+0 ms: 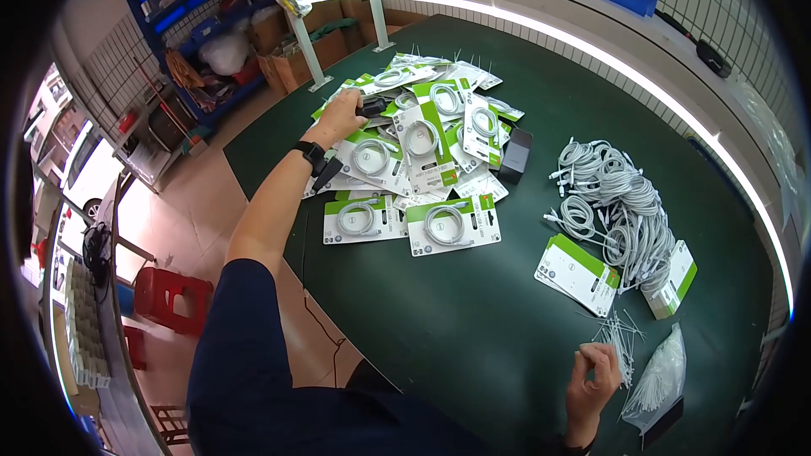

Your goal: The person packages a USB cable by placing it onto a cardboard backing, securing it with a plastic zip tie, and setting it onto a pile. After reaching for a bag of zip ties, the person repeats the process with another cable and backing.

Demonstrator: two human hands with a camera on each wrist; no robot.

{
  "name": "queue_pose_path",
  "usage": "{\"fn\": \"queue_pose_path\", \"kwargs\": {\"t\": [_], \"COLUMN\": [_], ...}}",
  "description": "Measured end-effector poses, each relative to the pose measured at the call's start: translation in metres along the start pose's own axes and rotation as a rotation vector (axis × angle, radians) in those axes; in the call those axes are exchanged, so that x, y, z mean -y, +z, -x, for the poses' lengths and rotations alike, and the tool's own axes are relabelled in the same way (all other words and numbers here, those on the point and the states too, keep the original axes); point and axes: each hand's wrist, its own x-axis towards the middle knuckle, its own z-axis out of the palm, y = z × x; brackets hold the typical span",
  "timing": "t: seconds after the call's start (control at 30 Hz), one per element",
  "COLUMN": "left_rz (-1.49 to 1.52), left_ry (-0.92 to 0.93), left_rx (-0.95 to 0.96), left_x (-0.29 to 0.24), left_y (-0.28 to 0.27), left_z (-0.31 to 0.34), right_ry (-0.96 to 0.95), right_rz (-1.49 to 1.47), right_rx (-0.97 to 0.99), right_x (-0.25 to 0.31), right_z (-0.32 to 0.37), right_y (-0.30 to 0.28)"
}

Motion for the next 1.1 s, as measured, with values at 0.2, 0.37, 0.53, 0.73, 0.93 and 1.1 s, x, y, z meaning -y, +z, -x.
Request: {"fn": "queue_pose_path", "kwargs": {"t": [0.2,0.37,0.53,0.73,0.93,1.1], "left_rz": [0.074,-0.016,-0.017,-0.056,-0.028,0.088], "left_ry": [0.006,0.112,-0.024,-0.108,-0.009,-0.008], "left_rx": [0.040,-0.131,0.133,0.119,-0.102,-0.199], "left_x": [0.011,0.023,0.001,0.002,0.006,0.009], "left_y": [0.007,0.010,-0.003,0.026,0.018,-0.027], "left_z": [0.006,0.000,0.013,0.005,0.019,0.028], "right_ry": [0.015,0.023,0.012,0.034,0.052,0.067], "right_rz": [-0.111,-0.145,-0.185,-0.179,-0.187,-0.192], "right_rx": [0.075,0.104,0.099,0.096,0.081,0.112], "right_x": [-0.006,-0.001,-0.008,-0.017,-0.015,-0.025], "right_z": [0.001,0.004,0.010,0.019,0.018,0.021], "right_y": [0.025,0.039,0.046,0.047,0.045,0.047]}}
